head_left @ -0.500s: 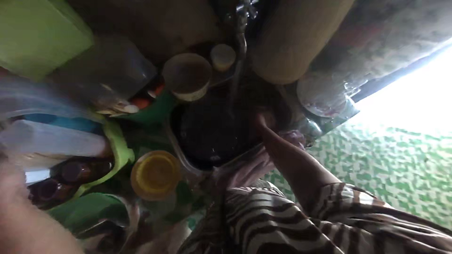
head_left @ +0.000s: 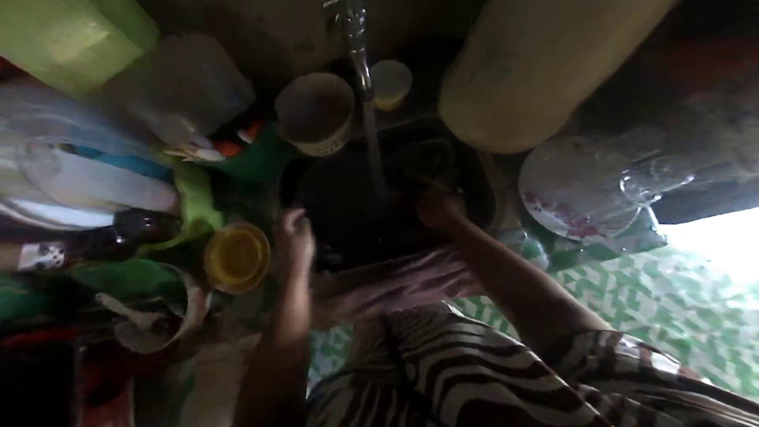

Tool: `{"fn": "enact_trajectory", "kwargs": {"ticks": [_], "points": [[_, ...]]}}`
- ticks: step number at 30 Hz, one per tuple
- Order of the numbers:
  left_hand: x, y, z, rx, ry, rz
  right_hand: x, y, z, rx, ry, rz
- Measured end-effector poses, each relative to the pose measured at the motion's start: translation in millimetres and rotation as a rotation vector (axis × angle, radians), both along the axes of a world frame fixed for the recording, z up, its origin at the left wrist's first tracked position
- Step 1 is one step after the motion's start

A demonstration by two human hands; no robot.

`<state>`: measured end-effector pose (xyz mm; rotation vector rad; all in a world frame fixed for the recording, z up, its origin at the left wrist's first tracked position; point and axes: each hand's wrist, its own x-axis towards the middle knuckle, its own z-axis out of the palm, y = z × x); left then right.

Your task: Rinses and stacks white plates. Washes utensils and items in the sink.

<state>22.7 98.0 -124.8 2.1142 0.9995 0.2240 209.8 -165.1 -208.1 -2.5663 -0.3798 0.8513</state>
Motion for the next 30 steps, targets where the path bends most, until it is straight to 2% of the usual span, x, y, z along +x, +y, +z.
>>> {"fn": "enact_trajectory", "kwargs": {"ticks": [2,4,7,9,13,17,20,21,25,30], "points": [[19,-24,-20,-0.110,0.107,-0.085,4,-8,-8,-0.144,-0.029,0.229],[34,-50,-30,-0.186,0.234,-0.209,6,-10,-11,-0.180,-0.066,0.321],[48,-82,-43,-0.236,0.330,-0.405,11,-9,-4,-0.127,-0.071,0.286],[55,-95,-46,-0.222,0.362,-0.467,17,-4,-5,-0.164,-0.058,0.333],[73,-105,-42,-0.202,0.470,-0.451,26,-9,4,-0.194,0.000,0.560],[86,-110,-47,-0.217,0.546,-0.391,26,-8,52,0.024,0.002,0.416],[81,-113,-63,-0.251,0.574,-0.427,33,-7,68,-0.134,-0.061,0.709],[80,-113,-65,-0.252,0.590,-0.450,38,-3,64,-0.198,-0.055,0.748],[76,-107,-79,-0.284,0.613,-0.525,76,10,6,-0.304,-0.022,0.748],[66,-100,-62,-0.426,0.563,-0.448,96,13,8,-0.205,0.048,0.659]]}}
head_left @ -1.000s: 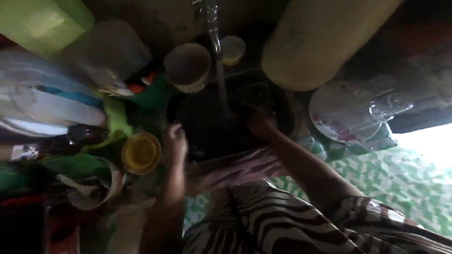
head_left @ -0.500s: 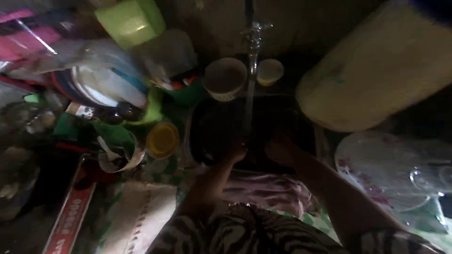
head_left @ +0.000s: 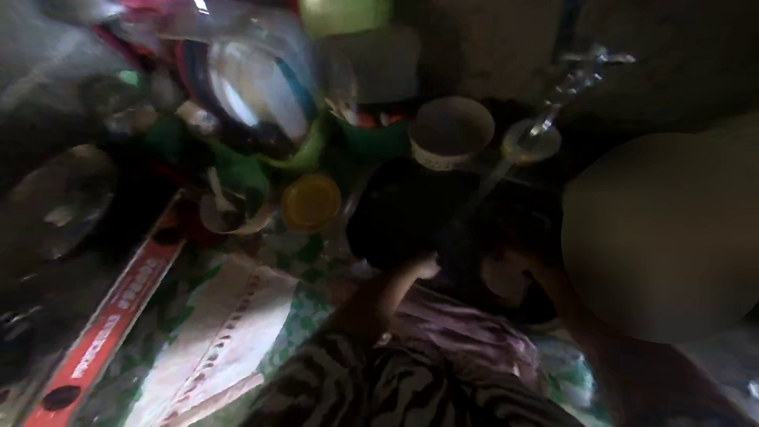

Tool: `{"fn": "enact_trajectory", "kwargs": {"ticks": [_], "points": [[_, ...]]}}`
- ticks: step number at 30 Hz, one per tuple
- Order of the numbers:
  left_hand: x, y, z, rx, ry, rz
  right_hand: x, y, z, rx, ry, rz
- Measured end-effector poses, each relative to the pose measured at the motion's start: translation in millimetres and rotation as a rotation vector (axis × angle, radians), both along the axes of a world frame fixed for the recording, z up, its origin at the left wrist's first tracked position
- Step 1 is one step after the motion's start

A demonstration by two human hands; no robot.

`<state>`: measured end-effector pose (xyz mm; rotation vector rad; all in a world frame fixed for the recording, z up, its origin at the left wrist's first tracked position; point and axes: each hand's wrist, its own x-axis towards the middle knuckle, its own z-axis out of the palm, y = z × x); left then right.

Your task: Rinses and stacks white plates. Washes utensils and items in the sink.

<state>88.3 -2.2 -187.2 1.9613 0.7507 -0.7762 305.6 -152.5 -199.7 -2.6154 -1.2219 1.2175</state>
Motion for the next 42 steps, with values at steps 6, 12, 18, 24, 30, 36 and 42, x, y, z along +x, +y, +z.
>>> {"fn": "enact_trajectory", "kwargs": {"ticks": [6,12,18,24,30,36,42], "points": [[5,1,-17,0.027,-0.101,0.007,0,-45,-46,0.253,-0.117,-0.211],[26,-26,-8,0.114,-0.236,0.090,-16,-53,-24,0.331,-0.062,-0.351],[45,-79,10,-0.053,-0.272,0.004,-40,-48,-13,0.192,-0.085,-0.259],[48,-104,0,-0.257,-0.248,0.169,-45,-47,-15,0.272,0.007,-0.557],[59,-96,9,-0.331,-0.271,0.226,-59,-49,-18,0.320,0.113,-0.557],[50,-97,4,-0.232,-0.120,0.104,-54,-42,-22,0.229,0.126,-0.557],[46,-65,17,-0.098,-0.311,0.286,-41,-18,39,0.226,-0.097,-0.686]]}}
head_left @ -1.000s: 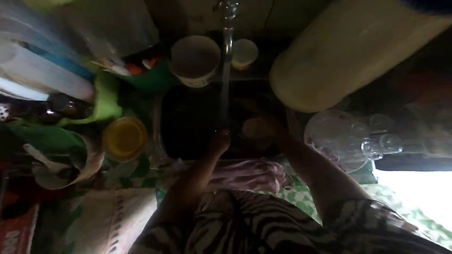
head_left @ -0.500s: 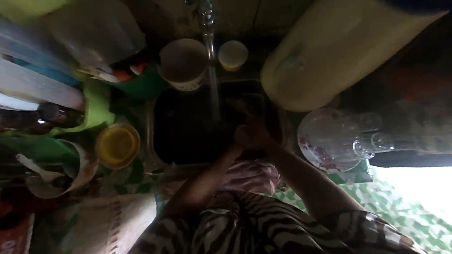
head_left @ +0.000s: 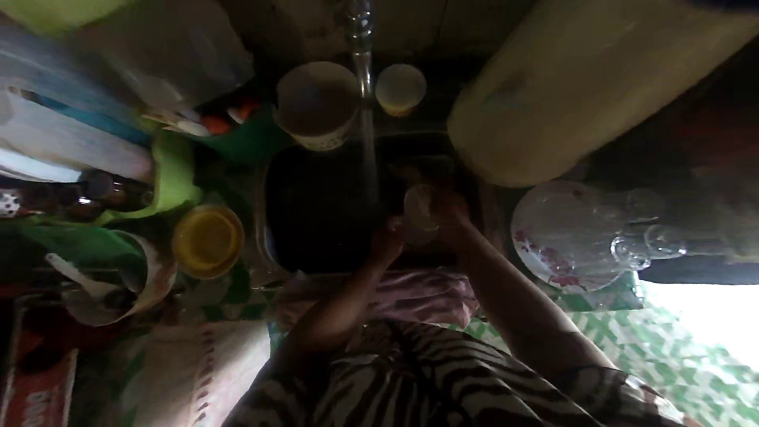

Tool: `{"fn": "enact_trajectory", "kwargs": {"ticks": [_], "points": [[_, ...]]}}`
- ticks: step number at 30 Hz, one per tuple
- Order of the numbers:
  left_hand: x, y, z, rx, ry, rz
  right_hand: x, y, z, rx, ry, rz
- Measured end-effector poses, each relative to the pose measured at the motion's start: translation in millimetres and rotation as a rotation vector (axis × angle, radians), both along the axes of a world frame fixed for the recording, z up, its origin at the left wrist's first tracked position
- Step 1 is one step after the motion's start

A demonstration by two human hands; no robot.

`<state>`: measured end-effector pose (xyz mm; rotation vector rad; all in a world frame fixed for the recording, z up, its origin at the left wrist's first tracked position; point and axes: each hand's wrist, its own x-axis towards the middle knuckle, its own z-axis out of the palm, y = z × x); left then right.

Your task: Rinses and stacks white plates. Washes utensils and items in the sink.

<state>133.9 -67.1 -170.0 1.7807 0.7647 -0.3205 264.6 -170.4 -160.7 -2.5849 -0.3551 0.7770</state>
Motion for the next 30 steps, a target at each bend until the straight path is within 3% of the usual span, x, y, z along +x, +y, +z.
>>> {"fn": "enact_trajectory", "kwargs": {"ticks": [3,5,9,12,15,17,18,21,23,25,27,30], "points": [[0,34,-31,0.257,0.042,0.239,-18,34,26,0.194,-0.011,-0.072],[5,58,-51,0.326,0.131,0.326,-23,60,-2,0.261,-0.091,0.054],[-1,87,-81,0.139,0.058,0.445,-22,112,-47,0.177,0.032,0.121],[-10,102,-81,0.053,0.118,0.342,-35,130,-64,0.026,0.203,0.125],[-16,112,-65,0.114,0.038,0.193,-48,149,-70,-0.115,0.201,0.216],[-17,112,-61,-0.065,-0.059,0.336,-55,159,-62,-0.088,0.160,0.244],[-14,110,-62,-0.208,-0.098,0.500,-59,162,-60,-0.055,0.151,0.236],[-2,111,-68,-0.502,-0.205,0.829,-72,157,-70,0.171,0.017,0.285],[2,119,-68,-0.493,-0.249,0.798,-80,143,-72,0.388,0.060,0.389],[4,124,-72,-0.426,-0.160,0.743,-76,120,-58,0.440,0.129,0.574],[5,131,-83,-0.467,-0.187,0.693,-59,96,-59,0.346,0.077,0.773],[2,129,-78,-0.366,-0.152,0.502,-38,76,-76,0.198,0.057,0.662]]}}
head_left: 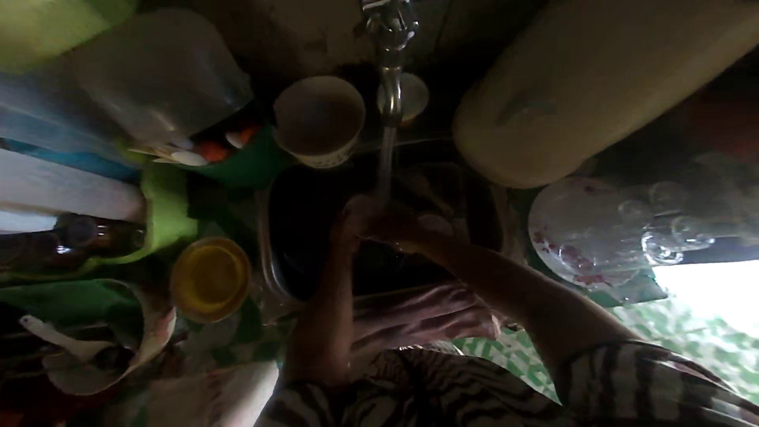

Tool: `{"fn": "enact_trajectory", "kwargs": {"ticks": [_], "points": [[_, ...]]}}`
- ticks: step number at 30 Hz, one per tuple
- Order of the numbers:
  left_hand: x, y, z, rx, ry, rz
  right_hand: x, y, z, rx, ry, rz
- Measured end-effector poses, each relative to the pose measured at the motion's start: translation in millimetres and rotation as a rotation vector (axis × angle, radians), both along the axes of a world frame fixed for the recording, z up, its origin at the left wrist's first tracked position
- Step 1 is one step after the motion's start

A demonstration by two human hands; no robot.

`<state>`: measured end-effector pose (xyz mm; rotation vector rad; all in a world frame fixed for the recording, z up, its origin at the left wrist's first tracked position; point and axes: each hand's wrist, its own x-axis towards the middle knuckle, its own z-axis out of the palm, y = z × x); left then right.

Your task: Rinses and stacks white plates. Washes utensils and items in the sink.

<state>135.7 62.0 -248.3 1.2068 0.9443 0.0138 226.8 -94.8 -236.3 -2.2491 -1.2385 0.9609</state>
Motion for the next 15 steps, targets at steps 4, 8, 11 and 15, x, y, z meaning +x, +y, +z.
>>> {"fn": "enact_trajectory", "kwargs": {"ticks": [4,8,11,15], "points": [[6,-18,6,0.049,0.071,-0.199,-1,24,13,-0.019,0.160,-0.211],[9,-6,-6,-0.139,0.074,0.025,-3,19,1,0.174,-0.014,0.151],[8,3,-3,0.014,0.139,-0.088,10,5,-3,0.119,-0.055,0.067],[16,-2,-8,0.117,0.196,-0.246,17,16,57,-0.042,0.202,-0.384]]}}
